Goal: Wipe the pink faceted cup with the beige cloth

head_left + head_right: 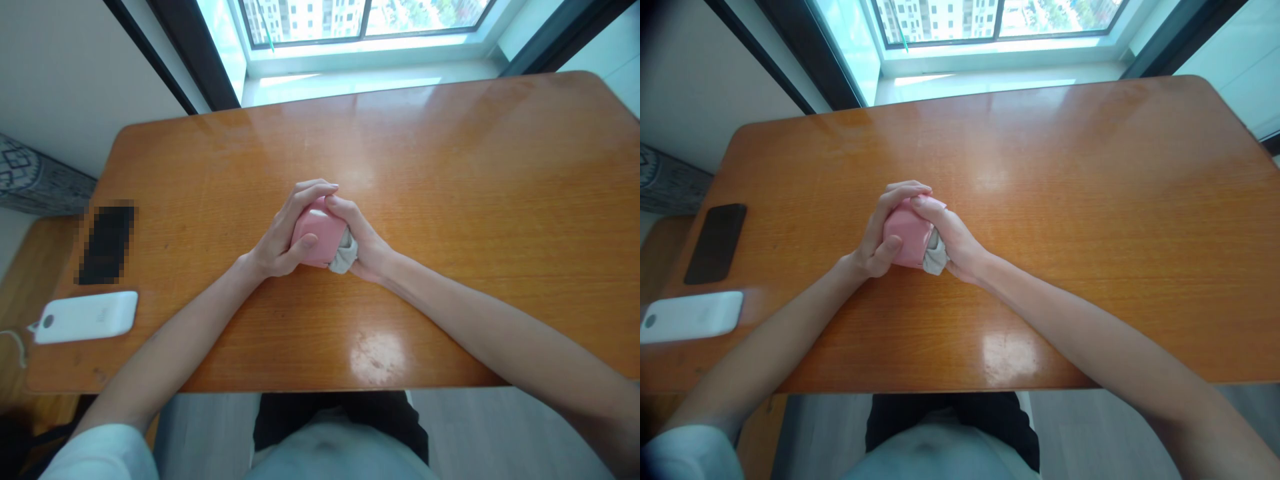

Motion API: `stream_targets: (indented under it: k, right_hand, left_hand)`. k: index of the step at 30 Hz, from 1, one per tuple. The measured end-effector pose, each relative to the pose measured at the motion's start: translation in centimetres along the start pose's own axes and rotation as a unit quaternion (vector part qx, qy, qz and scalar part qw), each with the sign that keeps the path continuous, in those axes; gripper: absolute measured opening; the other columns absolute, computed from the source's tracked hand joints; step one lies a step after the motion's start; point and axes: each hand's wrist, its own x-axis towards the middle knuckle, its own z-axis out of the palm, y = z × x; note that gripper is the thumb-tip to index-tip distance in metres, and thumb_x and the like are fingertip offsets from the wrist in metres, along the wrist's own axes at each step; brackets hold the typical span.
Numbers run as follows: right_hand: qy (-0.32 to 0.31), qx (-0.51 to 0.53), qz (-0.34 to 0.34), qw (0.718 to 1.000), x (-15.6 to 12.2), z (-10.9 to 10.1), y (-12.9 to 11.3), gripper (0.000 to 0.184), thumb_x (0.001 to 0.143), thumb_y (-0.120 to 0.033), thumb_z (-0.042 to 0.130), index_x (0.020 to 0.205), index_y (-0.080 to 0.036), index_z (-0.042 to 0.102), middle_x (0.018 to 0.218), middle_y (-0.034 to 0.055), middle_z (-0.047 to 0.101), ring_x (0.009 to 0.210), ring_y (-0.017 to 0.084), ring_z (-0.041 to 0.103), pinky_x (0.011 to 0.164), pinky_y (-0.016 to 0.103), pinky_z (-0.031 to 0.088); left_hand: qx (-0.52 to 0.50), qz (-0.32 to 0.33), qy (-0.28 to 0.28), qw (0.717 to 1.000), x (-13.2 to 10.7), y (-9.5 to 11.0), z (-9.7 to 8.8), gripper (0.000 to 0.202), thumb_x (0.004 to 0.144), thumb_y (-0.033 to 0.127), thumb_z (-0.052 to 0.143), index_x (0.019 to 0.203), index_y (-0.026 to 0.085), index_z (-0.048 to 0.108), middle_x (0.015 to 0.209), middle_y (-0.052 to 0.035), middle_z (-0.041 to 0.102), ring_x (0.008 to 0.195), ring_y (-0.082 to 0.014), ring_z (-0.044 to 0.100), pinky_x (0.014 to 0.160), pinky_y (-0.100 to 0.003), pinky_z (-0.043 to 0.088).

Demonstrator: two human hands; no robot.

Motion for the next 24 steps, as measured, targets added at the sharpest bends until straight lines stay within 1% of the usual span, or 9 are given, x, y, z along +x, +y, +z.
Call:
stream_targets:
  k: [3, 5, 7, 9, 13, 15, 17, 21, 24]
  right_hand:
    - [0.019, 0.024, -0.002, 1.000, -0.2, -0.2, 0.4, 0.060, 0.093, -0.080, 0.069, 0.110, -0.023, 0.066, 0.098, 0.0049, 0.072, 0.093, 0.022, 0.069, 0.078, 0.034, 0.061]
    - [-0.001, -0.048, -0.045, 0.998, -0.4, -0.4, 0.6, 0.063, 0.080, -0.075, 0.087, 0.107, -0.022, 0.067, 0.102, 0.0051, 0.071, 0.094, 0.022, 0.068, 0.078, 0.034, 0.060]
    - [-0.027, -0.142, -0.098, 0.985, -0.7, -0.8, 0.8, 0.069, 0.071, -0.071, 0.096, 0.110, -0.021, 0.068, 0.104, 0.0058, 0.072, 0.094, 0.023, 0.068, 0.080, 0.036, 0.060]
    - [-0.055, -0.251, -0.148, 0.955, -0.8, -1.2, 1.0, 0.069, 0.071, -0.070, 0.096, 0.111, -0.020, 0.071, 0.103, 0.0060, 0.075, 0.093, 0.023, 0.069, 0.083, 0.037, 0.059]
    - [-0.065, -0.465, -0.218, 0.856, -0.9, -2.0, 1.8, 0.048, 0.086, -0.066, 0.087, 0.098, -0.020, 0.078, 0.090, 0.0068, 0.081, 0.084, 0.024, 0.069, 0.078, 0.037, 0.053]
    - [-0.053, -0.516, -0.248, 0.818, -0.9, -2.1, 2.1, 0.037, 0.093, -0.058, 0.080, 0.092, -0.021, 0.080, 0.084, 0.0074, 0.081, 0.080, 0.024, 0.070, 0.074, 0.036, 0.050]
    - [-0.048, -0.532, -0.271, 0.801, -0.9, -2.1, 2.3, 0.030, 0.096, -0.049, 0.077, 0.087, -0.021, 0.079, 0.082, 0.0073, 0.082, 0.078, 0.023, 0.070, 0.071, 0.035, 0.048]
    - [-0.039, -0.510, -0.271, 0.815, -0.9, -1.5, 2.2, 0.025, 0.091, -0.044, 0.078, 0.083, -0.021, 0.075, 0.078, 0.0065, 0.079, 0.072, 0.021, 0.066, 0.066, 0.034, 0.046]
    - [-0.038, -0.420, -0.259, 0.869, -0.8, -0.8, 1.7, 0.021, 0.091, -0.040, 0.076, 0.093, -0.020, 0.072, 0.088, 0.0072, 0.077, 0.080, 0.022, 0.068, 0.073, 0.036, 0.052]
  left_hand:
    - [-0.001, -0.002, -0.002, 1.000, 0.0, -0.1, 0.0, 0.067, 0.106, 0.069, 0.050, 0.160, 0.029, 0.053, 0.147, -0.0147, 0.064, 0.140, -0.0364, 0.061, 0.122, -0.062, 0.055]
    - [-0.011, -0.005, -0.007, 1.000, 0.0, -0.1, 0.0, 0.066, 0.106, 0.068, 0.050, 0.159, 0.028, 0.054, 0.144, -0.0150, 0.065, 0.140, -0.0370, 0.061, 0.122, -0.063, 0.055]
    - [-0.021, -0.001, -0.013, 1.000, 0.0, 0.0, 0.0, 0.067, 0.105, 0.070, 0.050, 0.158, 0.029, 0.054, 0.143, -0.0143, 0.066, 0.139, -0.0378, 0.061, 0.121, -0.065, 0.055]
    - [-0.023, 0.001, -0.015, 1.000, 0.0, 0.0, 0.1, 0.066, 0.105, 0.070, 0.050, 0.158, 0.031, 0.054, 0.143, -0.0136, 0.066, 0.138, -0.0382, 0.062, 0.119, -0.066, 0.056]
    - [-0.024, -0.001, -0.014, 1.000, 0.1, 0.0, 0.1, 0.063, 0.106, 0.068, 0.050, 0.157, 0.030, 0.054, 0.144, -0.0135, 0.066, 0.138, -0.0374, 0.063, 0.118, -0.065, 0.057]
    - [-0.026, 0.004, -0.012, 1.000, 0.1, 0.0, 0.1, 0.063, 0.106, 0.067, 0.050, 0.156, 0.029, 0.055, 0.143, -0.0139, 0.066, 0.137, -0.0364, 0.064, 0.119, -0.063, 0.057]
    - [-0.026, 0.007, -0.012, 1.000, 0.2, -0.1, 0.1, 0.063, 0.106, 0.066, 0.050, 0.156, 0.027, 0.056, 0.143, -0.0144, 0.066, 0.137, -0.0355, 0.064, 0.120, -0.061, 0.057]
    - [-0.021, -0.008, -0.007, 1.000, 0.1, 0.3, 0.1, 0.068, 0.105, 0.072, 0.049, 0.156, 0.027, 0.055, 0.147, -0.0128, 0.067, 0.142, -0.0350, 0.062, 0.125, -0.060, 0.054]
    - [-0.005, -0.049, 0.005, 0.999, -0.1, 0.5, 0.2, 0.081, 0.103, 0.087, 0.037, 0.156, 0.028, 0.053, 0.154, -0.0107, 0.064, 0.149, -0.0362, 0.059, 0.129, -0.060, 0.050]
